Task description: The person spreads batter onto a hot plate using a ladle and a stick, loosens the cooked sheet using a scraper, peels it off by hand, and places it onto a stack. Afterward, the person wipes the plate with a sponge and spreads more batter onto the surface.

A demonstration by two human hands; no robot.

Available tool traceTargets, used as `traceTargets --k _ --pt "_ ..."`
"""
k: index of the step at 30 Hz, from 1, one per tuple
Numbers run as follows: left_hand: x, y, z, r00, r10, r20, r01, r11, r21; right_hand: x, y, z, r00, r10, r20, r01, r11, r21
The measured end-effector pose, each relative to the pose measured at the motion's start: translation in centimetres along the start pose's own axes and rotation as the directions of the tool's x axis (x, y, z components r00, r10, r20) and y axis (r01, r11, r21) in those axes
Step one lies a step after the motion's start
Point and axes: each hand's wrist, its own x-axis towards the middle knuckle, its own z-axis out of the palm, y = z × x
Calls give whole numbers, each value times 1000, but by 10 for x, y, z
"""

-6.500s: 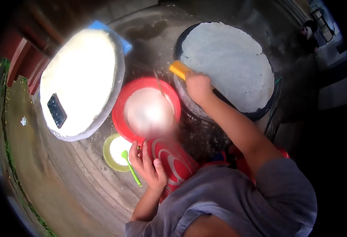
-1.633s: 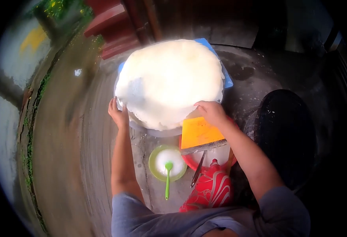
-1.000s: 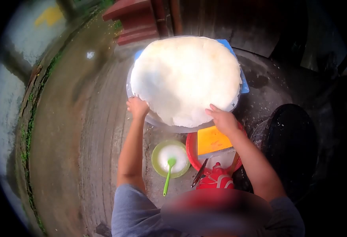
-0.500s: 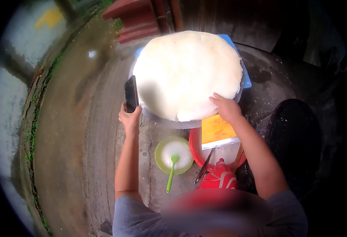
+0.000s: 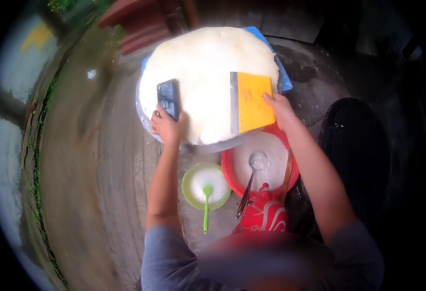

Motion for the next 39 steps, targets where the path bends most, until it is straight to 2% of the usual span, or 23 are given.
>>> traceTargets --k 3,5,7,8,9,10,11,12,13,15,16,18,20,21,22,23,27,29,31,34,35,38,39 --pt "-29 -9 -15 993 111 -27 -110 994 29 -1 12 12 1000 -18 19 13 969 245" --pt "-61 -20 -29 957 256 -135 -265 963 -55 -7 23 3 999 -40 -15 42 980 196" --pt "-107 -29 -48 951 298 -82 -306 943 -132 -44 24 -9 979 -133 -154 102 976 -192" --pt "-131 -37 -53 945 323 -51 -327 931 -161 -47 57 -33 944 -297 -147 246 926 -288" --pt "-156 -45 -58 935 353 -21 -350 916 -195 -51 102 -58 845 -508 -167 370 781 -504" --pt "-181 -51 -63 931 363 46 -344 910 -231 -79 129 -74 821 -520 -236 277 724 -632" --pt "-205 -57 -68 920 375 111 -336 904 -265 -107 159 -92 834 -448 -323 -15 567 -824" --pt "-227 -65 -70 914 368 170 -300 897 -325 -136 174 -101 862 -189 -471 -322 512 -796" --pt "-247 -72 -70 906 360 224 -260 888 -378 -150 209 -118 796 69 -602 -563 452 -692" --pt "-281 -80 -71 896 311 318 -141 876 -461 -173 304 -146 709 213 -672 -619 645 -449" --pt "-291 -79 -72 885 339 320 -158 864 -478 -184 317 -153 761 419 -495 -589 766 -257" --pt "-304 -79 -78 852 350 390 -130 862 -489 -198 320 -159 799 540 -265 -564 825 -18" --pt "-307 -78 -81 837 391 384 -159 844 -512 -196 316 -159 874 479 -76 -469 794 -387" --pt "-307 -78 -82 831 410 376 -174 833 -525 -197 310 -158 877 472 -84 -467 801 -375" --pt "-306 -75 -85 827 421 373 -183 828 -530 -201 295 -157 951 129 -280 -281 734 -618" --pt "-305 -71 -88 833 401 382 -150 827 -541 -207 280 -159 901 -263 -345 -162 534 -830" --pt "-308 -64 -92 830 415 372 -168 823 -542 -260 148 -191 767 -500 -402 -49 580 -813" --pt "-312 -56 -97 830 410 378 -155 821 -549 -277 126 -235 699 -490 -522 -165 600 -783" --pt "-318 -50 -101 830 421 364 -135 786 -603 -285 131 -270 505 -413 -758 -312 732 -606" --pt "-327 -43 -101 806 463 368 -173 780 -602 -295 151 -249 721 -527 -449 -66 593 -803" --pt "-329 -38 -102 803 472 363 -180 774 -607 -299 150 -238 820 -541 -186 109 468 -877" --pt "-333 -28 -110 797 474 374 -172 772 -612 -290 117 -245 777 -587 -227 73 443 -894" --pt "-333 -27 -114 805 467 365 -152 758 -634 -280 104 -263 750 -549 -369 -106 450 -886"
